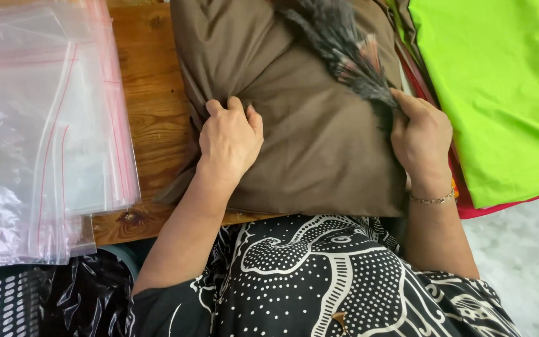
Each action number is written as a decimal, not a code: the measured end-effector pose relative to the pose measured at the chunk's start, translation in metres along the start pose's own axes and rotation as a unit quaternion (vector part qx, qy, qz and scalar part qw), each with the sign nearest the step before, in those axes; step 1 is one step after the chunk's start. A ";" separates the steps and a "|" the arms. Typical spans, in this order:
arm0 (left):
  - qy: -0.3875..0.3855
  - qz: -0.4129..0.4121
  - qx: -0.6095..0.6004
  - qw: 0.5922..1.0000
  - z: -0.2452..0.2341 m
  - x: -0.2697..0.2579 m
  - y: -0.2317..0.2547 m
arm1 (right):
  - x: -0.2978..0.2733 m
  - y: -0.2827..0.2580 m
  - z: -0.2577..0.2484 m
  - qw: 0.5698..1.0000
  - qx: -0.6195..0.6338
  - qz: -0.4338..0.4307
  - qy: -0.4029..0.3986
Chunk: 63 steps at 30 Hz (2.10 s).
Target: A person uses a feather duster to clean a brown pillow on a wooden workbench.
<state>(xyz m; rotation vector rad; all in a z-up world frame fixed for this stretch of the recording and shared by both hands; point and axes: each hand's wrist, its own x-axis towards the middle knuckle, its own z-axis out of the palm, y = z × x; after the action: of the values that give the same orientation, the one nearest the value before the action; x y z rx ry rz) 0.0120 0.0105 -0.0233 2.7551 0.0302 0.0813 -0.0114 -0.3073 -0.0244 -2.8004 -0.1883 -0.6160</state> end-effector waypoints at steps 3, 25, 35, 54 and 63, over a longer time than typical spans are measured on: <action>0.056 0.031 0.011 0.998 0.008 -0.002 -0.001 | 0.002 -0.047 -0.030 0.999 -0.002 -0.037 0.009; -0.001 0.041 0.060 0.997 0.010 -0.008 0.003 | 0.052 -0.092 -0.020 0.981 -0.026 -0.163 -0.103; 0.012 0.068 0.087 0.994 0.006 -0.010 -0.001 | 0.015 -0.134 -0.038 0.971 0.056 -0.164 -0.164; 0.070 0.118 0.139 0.981 0.014 0.008 -0.032 | -0.025 -0.082 -0.029 0.990 -0.104 -0.067 -0.061; 0.064 0.071 0.112 0.989 0.009 0.001 -0.021 | -0.022 -0.021 -0.030 0.996 -0.089 0.004 0.024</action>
<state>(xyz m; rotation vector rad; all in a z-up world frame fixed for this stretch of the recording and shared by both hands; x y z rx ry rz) 0.0129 0.0268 -0.0400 2.9688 -0.1315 0.3101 -0.0470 -0.2972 -0.0031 -2.9505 -0.1180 -0.7306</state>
